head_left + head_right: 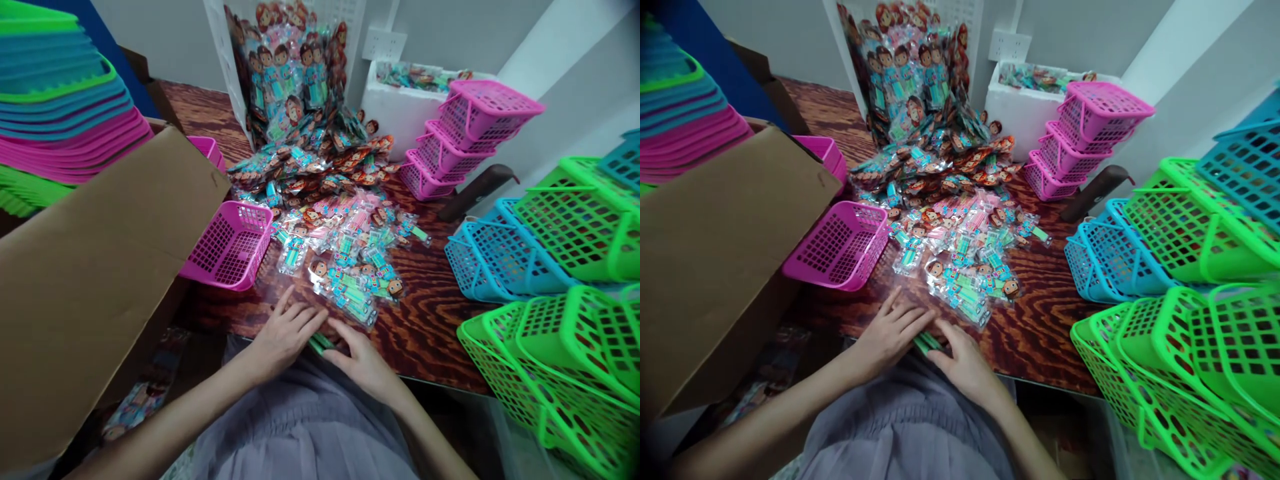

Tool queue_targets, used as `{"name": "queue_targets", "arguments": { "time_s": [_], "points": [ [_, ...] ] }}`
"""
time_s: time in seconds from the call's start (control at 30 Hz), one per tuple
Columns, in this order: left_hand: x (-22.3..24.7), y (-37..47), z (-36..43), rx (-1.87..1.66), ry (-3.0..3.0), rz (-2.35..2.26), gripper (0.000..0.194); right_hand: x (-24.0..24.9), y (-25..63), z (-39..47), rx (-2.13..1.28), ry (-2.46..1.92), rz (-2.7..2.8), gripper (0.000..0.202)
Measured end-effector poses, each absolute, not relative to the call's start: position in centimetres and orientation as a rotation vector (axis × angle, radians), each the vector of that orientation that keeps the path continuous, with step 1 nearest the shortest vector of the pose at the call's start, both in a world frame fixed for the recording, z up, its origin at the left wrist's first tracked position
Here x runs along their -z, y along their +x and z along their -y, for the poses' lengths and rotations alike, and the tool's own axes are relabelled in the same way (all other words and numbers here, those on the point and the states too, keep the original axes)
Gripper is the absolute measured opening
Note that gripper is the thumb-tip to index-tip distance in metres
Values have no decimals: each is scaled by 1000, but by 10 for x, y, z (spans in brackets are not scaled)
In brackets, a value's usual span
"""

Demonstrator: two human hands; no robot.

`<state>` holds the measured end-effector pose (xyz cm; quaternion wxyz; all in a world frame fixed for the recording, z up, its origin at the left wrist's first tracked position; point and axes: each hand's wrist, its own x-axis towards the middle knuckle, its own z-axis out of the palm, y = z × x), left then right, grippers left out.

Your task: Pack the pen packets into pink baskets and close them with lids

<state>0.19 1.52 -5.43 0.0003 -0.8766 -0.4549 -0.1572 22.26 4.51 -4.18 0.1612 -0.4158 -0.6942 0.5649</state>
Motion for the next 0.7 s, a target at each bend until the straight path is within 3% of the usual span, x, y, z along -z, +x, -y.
{"name": "queue_targets", "arguments": {
  "time_s": [0.1, 0.23, 0.3, 0.47, 0.6, 0.7],
  "points": [
    [53, 5, -21, 345, -2828, 1372, 13, 39, 233, -74, -1464, -1213, 2054, 27],
    [54, 10, -28, 226, -2885, 1340, 11, 48, 235, -128, -672, -1534, 2235, 37],
    [54, 12, -29, 210, -2882, 1374, 10, 54, 230, -148, -457, -1568, 2392, 42],
    [48, 9, -18, 139, -2868, 1565, 5, 50, 225, -143, -384, -1427, 2563, 19],
    [46, 4, -7, 91, -2904, 1612, 11, 43, 235, -100, -193, -1409, 2604, 26],
    [48, 6, -7, 95, -2920, 1584, 16, 47, 241, -87, -333, -1442, 2531, 26]
  ]
}}
